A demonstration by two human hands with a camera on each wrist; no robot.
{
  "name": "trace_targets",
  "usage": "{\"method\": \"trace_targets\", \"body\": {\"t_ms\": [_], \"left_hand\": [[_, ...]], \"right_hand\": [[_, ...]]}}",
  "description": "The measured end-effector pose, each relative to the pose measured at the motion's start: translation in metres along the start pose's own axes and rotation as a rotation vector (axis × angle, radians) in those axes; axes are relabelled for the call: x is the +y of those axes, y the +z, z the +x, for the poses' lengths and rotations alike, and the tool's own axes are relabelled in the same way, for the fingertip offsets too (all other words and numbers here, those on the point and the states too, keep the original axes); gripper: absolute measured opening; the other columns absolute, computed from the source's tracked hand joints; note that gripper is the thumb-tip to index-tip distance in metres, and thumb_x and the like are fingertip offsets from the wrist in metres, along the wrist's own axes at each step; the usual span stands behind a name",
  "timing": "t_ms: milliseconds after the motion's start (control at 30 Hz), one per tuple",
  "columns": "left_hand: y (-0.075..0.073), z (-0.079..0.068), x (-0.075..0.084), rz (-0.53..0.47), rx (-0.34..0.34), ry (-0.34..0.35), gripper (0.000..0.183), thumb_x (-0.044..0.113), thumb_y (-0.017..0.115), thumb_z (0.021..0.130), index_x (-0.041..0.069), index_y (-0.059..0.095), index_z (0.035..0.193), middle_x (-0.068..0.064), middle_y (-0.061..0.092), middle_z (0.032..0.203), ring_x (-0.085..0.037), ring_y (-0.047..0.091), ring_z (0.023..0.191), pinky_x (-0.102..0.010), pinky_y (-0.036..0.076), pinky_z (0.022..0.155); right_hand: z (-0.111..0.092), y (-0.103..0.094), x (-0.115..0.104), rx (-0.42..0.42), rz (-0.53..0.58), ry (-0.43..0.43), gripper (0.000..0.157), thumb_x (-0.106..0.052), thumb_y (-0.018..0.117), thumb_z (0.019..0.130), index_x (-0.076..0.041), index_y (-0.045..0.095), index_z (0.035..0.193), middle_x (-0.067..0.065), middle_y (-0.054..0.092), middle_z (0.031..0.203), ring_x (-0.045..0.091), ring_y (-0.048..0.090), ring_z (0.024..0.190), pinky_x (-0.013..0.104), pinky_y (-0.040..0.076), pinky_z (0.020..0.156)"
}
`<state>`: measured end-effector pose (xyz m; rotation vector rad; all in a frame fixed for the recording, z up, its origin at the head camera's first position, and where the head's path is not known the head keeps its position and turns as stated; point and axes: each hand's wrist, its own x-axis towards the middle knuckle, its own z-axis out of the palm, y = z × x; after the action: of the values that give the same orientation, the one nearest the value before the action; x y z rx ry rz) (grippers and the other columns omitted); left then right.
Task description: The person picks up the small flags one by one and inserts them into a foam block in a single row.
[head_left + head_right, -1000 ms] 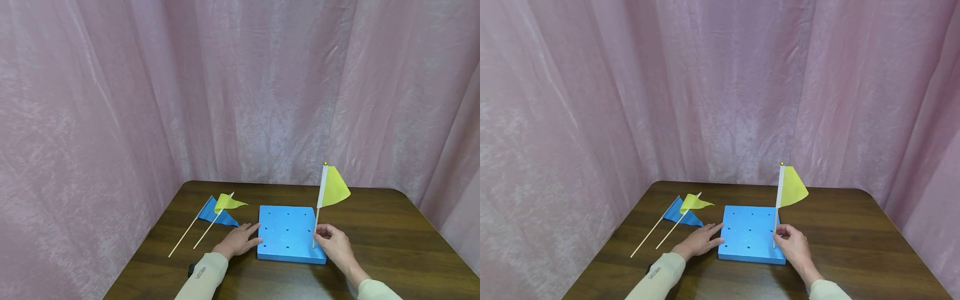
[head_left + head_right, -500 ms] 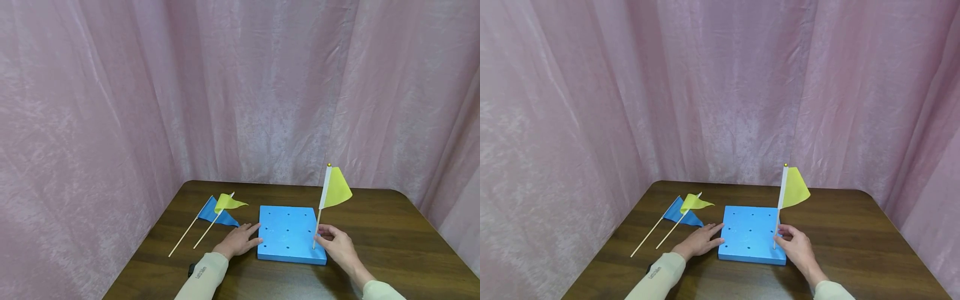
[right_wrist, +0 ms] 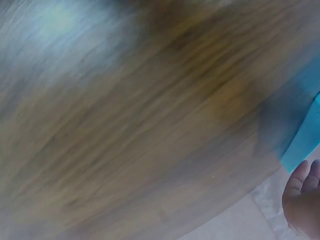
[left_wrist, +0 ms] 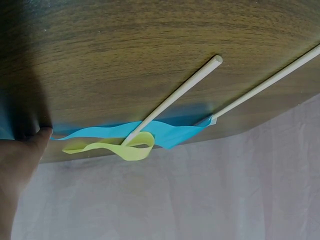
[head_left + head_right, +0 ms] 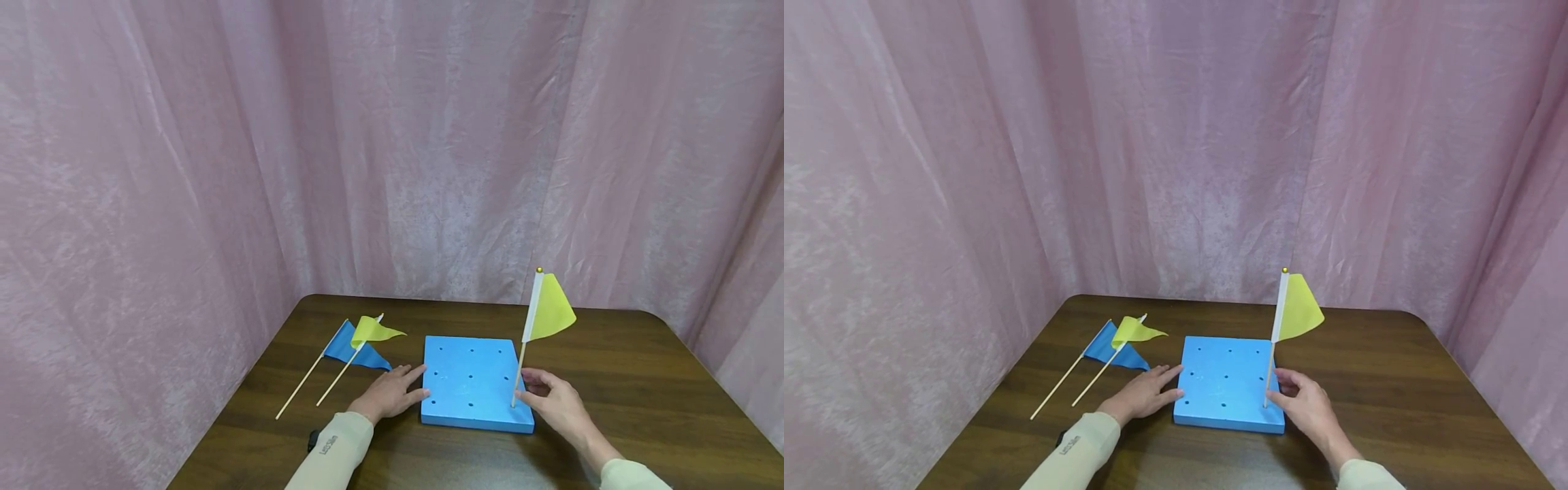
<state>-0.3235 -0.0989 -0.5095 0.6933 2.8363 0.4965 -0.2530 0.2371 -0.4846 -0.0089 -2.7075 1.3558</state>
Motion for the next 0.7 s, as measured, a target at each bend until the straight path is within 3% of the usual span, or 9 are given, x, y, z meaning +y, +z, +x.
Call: {"method": "trace_targets", "body": {"t_ms": [300, 700], "left_hand": [[-0.001, 0.001, 0.001, -0.004, -0.004, 0.003, 0.066, 0.062, 0.042, 0.099, 0.032, 0.031, 0.156, -0.012, 0.036, 0.156, -0.031, 0.03, 0.145, -0.051, 0.024, 0.116], [0.0, 0.002, -0.002, -0.024, -0.011, -0.007, 0.065, 0.062, 0.043, 0.098, 0.034, 0.032, 0.156, -0.011, 0.035, 0.157, -0.031, 0.03, 0.145, -0.051, 0.024, 0.116]], "right_hand": [[-0.005, -0.006, 0.016, -0.17, -0.115, -0.004, 0.072, -0.043, 0.08, 0.082, -0.002, 0.057, 0.137, 0.027, 0.053, 0.136, 0.046, 0.049, 0.125, 0.062, 0.042, 0.096], [-0.007, -0.005, 0.023, -0.254, -0.137, 0.001, 0.071, -0.045, 0.076, 0.085, -0.007, 0.055, 0.14, 0.027, 0.049, 0.142, 0.05, 0.041, 0.132, 0.066, 0.038, 0.098]]}}
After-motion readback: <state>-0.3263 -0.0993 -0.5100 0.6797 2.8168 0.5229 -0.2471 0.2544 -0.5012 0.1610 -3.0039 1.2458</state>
